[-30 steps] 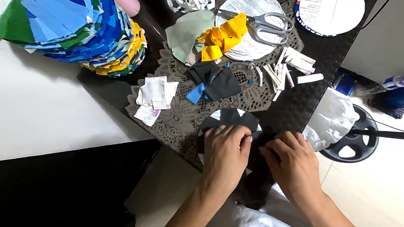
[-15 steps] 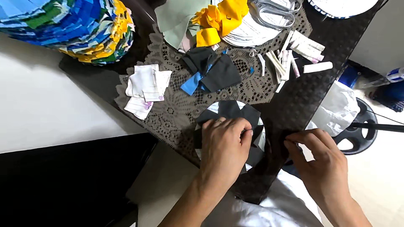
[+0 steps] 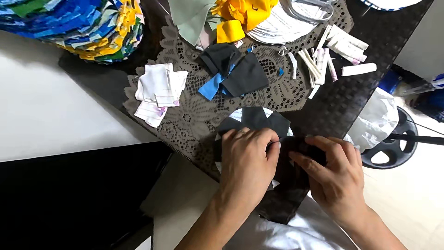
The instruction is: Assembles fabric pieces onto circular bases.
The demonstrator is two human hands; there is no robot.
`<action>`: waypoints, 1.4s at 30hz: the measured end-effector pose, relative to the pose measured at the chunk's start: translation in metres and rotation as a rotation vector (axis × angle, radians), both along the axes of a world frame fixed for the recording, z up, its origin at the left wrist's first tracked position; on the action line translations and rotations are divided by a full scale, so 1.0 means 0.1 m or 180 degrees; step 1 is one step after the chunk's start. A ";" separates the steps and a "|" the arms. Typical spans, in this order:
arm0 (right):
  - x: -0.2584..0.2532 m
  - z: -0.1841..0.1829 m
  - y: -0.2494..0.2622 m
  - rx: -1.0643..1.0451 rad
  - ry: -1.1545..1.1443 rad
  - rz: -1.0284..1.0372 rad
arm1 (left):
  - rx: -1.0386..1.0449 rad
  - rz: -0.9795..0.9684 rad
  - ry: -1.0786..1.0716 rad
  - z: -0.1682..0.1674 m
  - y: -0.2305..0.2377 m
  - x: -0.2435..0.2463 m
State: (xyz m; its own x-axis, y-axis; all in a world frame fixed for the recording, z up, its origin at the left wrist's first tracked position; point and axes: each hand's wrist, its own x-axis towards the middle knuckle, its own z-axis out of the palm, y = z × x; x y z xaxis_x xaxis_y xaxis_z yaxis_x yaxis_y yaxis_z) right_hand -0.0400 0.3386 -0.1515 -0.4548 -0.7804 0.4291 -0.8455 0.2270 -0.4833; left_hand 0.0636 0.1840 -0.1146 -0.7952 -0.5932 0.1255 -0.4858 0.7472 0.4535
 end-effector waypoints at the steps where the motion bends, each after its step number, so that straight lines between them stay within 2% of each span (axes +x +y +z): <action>1: 0.00 -0.02 0.03 -0.0014 -0.0019 -0.0013 | -0.0005 0.0003 -0.0001 0.00 0.00 0.00; 20: 0.05 -0.08 0.09 -0.0127 -0.0304 -0.0090 | -0.0112 -0.0017 -0.0082 0.00 0.02 -0.03; 27: -0.04 0.03 -0.06 -0.0188 -0.0388 -0.0401 | -0.0386 -0.0012 -0.0139 -0.01 0.08 -0.09; 34: -0.03 0.00 -0.18 -0.0075 -0.0376 -0.0382 | -0.0482 -0.0022 -0.0227 0.00 0.08 -0.11; 42: -0.03 -0.08 -0.17 -0.0078 -0.0230 -0.0366 | 0.0162 -0.0071 -0.0405 0.18 -0.05 0.08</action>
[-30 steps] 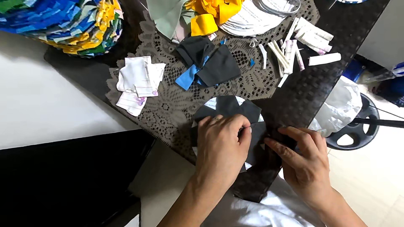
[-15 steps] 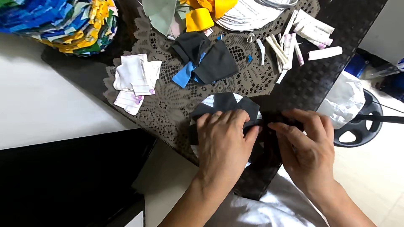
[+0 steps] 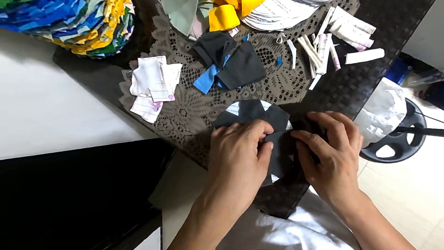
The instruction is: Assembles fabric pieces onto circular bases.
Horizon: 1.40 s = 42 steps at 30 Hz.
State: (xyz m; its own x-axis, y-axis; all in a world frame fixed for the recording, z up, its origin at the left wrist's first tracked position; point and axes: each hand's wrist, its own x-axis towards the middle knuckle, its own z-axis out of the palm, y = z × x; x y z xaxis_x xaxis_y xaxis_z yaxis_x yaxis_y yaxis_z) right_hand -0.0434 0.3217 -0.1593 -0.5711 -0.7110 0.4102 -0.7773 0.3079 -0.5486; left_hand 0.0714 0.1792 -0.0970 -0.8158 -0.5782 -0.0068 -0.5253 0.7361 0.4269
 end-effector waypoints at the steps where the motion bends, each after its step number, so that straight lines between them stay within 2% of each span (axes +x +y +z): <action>1: 0.00 -0.01 0.00 -0.0008 0.0009 0.0000 | -0.0029 0.0047 -0.0012 0.00 -0.01 0.02; 7: 0.01 -0.05 0.00 -0.0020 0.0105 -0.0033 | -0.0542 0.0230 -0.0058 -0.05 -0.01 0.07; 11: -0.01 -0.06 0.01 -0.0068 -0.0044 0.0014 | -0.0633 0.0027 0.0433 -0.15 0.07 0.13; 14: -0.08 -0.04 0.09 -0.0678 -0.0677 0.0103 | -0.0642 -0.0444 0.0460 -0.32 0.14 0.16; 16: -0.17 -0.03 0.18 -0.1145 -0.1092 0.0067 | -0.0703 -0.0574 0.0374 -0.41 0.18 0.16; 18: -0.26 -0.04 0.26 -0.1327 -0.1226 -0.0081 | -0.0730 -0.0603 0.0299 -0.43 0.21 0.13; 22: -0.35 -0.10 0.34 -0.1282 -0.1168 -0.0323 | -0.0721 -0.0557 0.0252 -0.42 0.26 0.05; 30: -0.30 -0.16 0.31 -0.1126 -0.0997 -0.0361 | -0.0707 -0.0282 -0.0034 -0.44 0.32 -0.06; 37: -0.33 -0.13 0.31 -0.1160 -0.0969 -0.0331 | -0.0453 0.0122 0.0211 -0.19 0.04 0.08; 42: -0.31 -0.14 0.26 -0.1186 -0.0938 -0.0260 | -0.0629 0.0044 0.0134 -0.31 0.13 0.03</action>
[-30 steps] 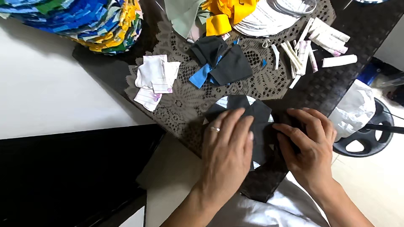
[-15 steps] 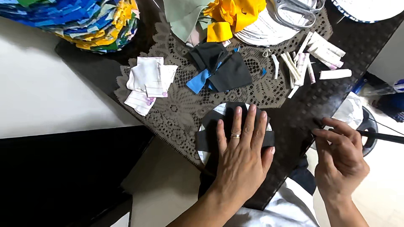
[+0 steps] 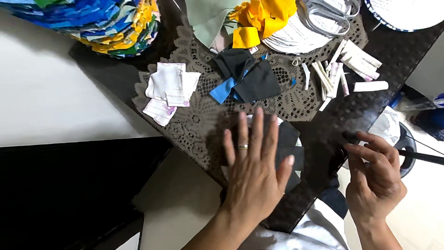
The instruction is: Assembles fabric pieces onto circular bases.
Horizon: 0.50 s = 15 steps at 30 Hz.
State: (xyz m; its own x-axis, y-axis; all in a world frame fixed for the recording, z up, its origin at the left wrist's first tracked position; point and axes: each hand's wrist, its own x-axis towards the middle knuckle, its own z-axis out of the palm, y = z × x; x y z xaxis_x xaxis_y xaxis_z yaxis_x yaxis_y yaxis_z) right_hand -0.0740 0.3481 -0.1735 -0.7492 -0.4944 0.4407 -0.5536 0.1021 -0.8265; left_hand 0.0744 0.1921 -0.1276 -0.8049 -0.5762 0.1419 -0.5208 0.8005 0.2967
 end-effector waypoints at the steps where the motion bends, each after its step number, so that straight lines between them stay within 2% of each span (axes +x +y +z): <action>1: 0.00 0.01 -0.01 0.0024 0.0052 0.0007 | -0.0050 -0.0033 -0.0010 -0.05 0.04 -0.02; 5: -0.02 0.03 0.00 0.0148 0.0322 0.0065 | -0.0243 -0.0098 -0.0128 -0.20 0.11 -0.08; 15: -0.01 0.16 -0.16 0.0162 0.0708 0.0246 | -0.0111 -0.0070 -0.0029 -0.14 0.09 -0.10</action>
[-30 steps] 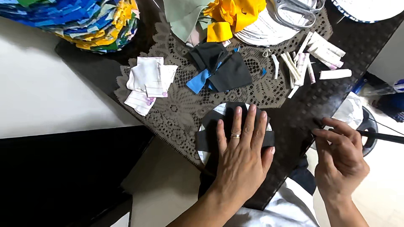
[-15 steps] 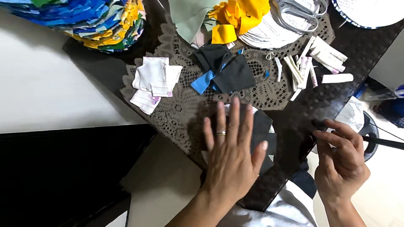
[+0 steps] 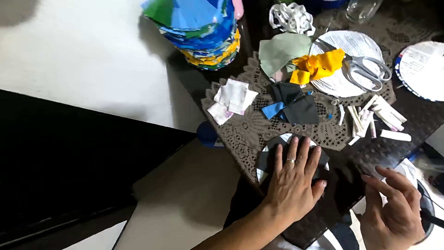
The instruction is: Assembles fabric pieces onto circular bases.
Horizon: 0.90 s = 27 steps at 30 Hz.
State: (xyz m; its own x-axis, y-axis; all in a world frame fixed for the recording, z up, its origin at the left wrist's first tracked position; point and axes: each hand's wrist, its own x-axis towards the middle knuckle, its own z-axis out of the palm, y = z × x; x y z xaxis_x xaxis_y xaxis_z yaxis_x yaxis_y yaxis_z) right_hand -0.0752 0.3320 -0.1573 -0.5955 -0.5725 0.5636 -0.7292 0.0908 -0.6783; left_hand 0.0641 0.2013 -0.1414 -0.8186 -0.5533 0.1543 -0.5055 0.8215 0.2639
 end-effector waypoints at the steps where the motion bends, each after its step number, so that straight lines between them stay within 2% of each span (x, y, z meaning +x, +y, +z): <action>1: 0.00 0.03 -0.04 -0.0009 0.0055 0.0054 | 0.0053 0.0004 0.0016 0.01 0.00 0.00; 6: 0.01 0.11 -0.28 -0.0009 0.0297 0.0233 | 0.0121 0.0097 0.0166 0.09 0.03 0.01; 11: 0.04 0.09 -0.45 0.0077 0.0106 0.0375 | 0.0156 0.0299 0.0063 0.09 0.01 0.04; 16: 0.03 0.05 -0.45 0.0121 -0.0020 0.0339 | 0.0169 0.0453 -0.0034 0.05 0.01 0.06; 24: 0.04 0.03 -0.45 0.0074 -0.0176 0.0232 | 0.0409 0.0362 -0.0110 0.09 0.00 0.05; 26: 0.02 0.02 -0.44 0.0089 -0.0201 0.0226 | 0.0483 0.0357 0.0187 0.19 -0.03 0.10; 27: 0.01 0.02 -0.44 0.0073 -0.0209 0.0226 | 0.0419 0.0343 0.0634 0.27 -0.06 0.17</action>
